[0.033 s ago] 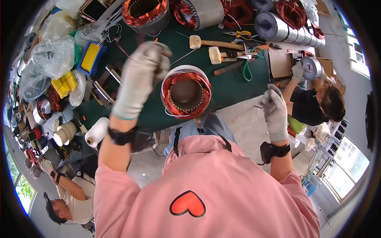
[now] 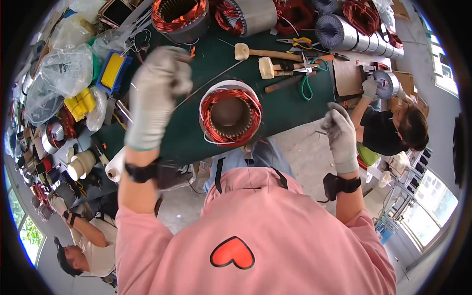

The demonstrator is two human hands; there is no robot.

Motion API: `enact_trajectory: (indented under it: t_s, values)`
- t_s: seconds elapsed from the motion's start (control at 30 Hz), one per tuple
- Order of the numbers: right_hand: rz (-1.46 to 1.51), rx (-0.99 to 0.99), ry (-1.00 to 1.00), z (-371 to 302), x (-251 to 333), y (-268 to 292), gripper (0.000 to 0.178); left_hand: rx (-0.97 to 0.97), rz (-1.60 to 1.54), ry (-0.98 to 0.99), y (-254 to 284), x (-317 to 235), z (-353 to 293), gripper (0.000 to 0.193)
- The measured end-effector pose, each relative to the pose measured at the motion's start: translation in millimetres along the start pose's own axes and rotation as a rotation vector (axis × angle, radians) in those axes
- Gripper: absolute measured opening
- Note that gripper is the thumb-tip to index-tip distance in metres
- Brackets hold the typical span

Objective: Assembling a motor stator by inserting insulation strips into the coil slots and tapping components with a mallet.

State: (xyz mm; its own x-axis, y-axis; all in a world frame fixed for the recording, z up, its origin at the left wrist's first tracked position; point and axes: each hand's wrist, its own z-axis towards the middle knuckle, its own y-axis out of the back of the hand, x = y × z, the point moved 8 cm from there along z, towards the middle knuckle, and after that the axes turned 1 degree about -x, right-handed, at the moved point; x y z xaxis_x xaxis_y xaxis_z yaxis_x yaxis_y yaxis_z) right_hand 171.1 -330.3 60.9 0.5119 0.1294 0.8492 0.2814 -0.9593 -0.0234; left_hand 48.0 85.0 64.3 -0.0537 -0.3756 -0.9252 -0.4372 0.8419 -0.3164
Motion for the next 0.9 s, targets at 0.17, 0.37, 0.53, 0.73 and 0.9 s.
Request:
enact_trajectory:
  t_s: [0.17,0.37,0.53,0.73,0.9]
  values:
    - [-0.605,0.221,0.172,8.3,-8.3,-66.6,0.038,-0.764,-0.086,-0.529,141.3,-153.3,-58.1,0.025]
    - [-1.087,0.596,0.076,-18.3,-76.7,-125.8,0.043,-0.601,1.209,-0.568,-1.2,-120.9,-133.8,0.032]
    - [-0.837,0.930,-0.173,-23.4,-104.0,-84.6,0.022,0.318,1.637,-0.056,-129.0,71.6,-117.6,0.076]
    - [-0.769,1.022,-0.143,-2.1,-100.9,-55.0,0.038,-0.259,1.253,-0.366,-127.1,64.3,-138.0,0.014]
    - [-0.365,0.837,-0.590,7.2,-114.9,-67.4,0.066,-0.318,0.830,-0.064,-127.1,87.6,-186.3,0.008]
